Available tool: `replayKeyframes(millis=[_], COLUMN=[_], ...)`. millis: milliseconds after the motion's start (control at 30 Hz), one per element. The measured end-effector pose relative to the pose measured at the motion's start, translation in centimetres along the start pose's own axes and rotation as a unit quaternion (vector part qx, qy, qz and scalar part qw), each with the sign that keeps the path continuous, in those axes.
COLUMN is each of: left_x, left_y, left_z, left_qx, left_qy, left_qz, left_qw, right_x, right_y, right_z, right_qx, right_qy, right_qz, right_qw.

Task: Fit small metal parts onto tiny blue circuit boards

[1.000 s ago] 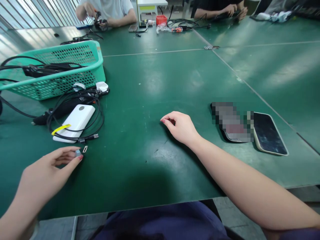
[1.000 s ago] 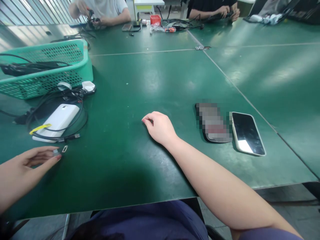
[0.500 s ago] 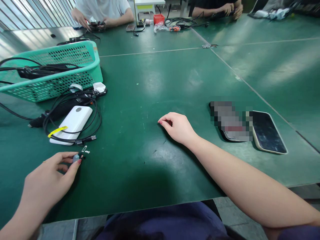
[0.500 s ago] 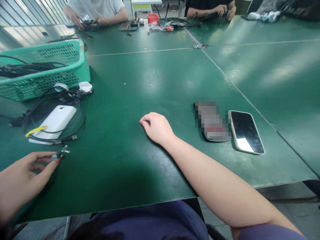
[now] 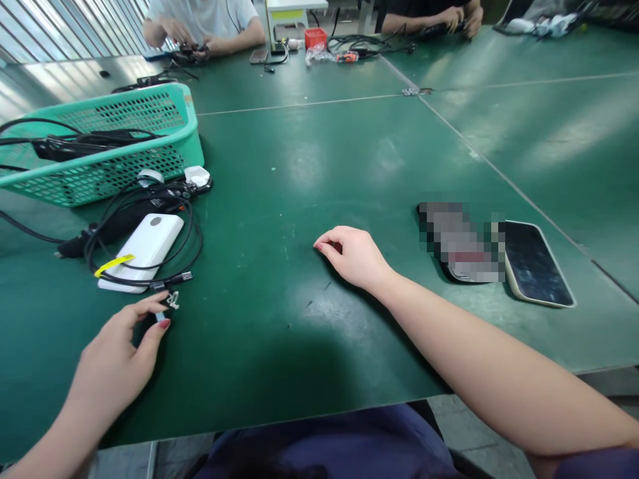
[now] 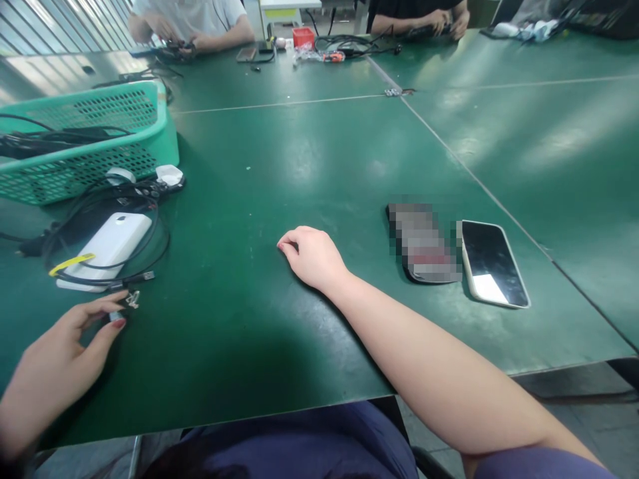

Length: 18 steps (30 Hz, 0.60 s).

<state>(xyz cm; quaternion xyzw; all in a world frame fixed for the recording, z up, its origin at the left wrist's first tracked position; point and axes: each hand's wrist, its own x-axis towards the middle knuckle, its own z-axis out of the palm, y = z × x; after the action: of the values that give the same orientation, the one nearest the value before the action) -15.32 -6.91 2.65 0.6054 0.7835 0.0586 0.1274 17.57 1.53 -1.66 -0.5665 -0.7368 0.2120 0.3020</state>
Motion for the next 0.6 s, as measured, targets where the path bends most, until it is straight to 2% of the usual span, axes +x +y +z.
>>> replayKeyframes(millis=[67,133,200,333,500,600], left_x=[0.2,0.6,1.3,3.5,4.7,4.0], left_y=[0.7,1.6,2.8,7.0,13.1,14.5], left_z=[0.7,1.7,2.9,5.0,6.2,6.1], left_qx=[-0.038,-0.073,-0.106,-0.171,-0.235,-0.279], left_qy=[-0.009,-0.012,0.008,0.007,-0.034,-0.046], left_qz=[0.032,0.092,0.150,0.236,0.280,0.301], left_qw=[0.999,0.993,0.983,0.956,0.930,0.911], right_x=[0.0,0.0,0.0,0.0,0.0,-0.1], right_y=[0.0,0.0,0.1,0.2,0.4,0.4], right_z=[0.0,0.0,0.0,0.1,0.0,-0.2], right_qx=[-0.002,-0.005,-0.008,-0.012,-0.019,-0.018], right_qy=[-0.003,-0.002,-0.001,-0.004,-0.006,-0.007], right_qz=[-0.003,-0.002,-0.002,-0.010,-0.013,-0.010], right_qw=[1.000,1.000,1.000,1.000,1.000,1.000])
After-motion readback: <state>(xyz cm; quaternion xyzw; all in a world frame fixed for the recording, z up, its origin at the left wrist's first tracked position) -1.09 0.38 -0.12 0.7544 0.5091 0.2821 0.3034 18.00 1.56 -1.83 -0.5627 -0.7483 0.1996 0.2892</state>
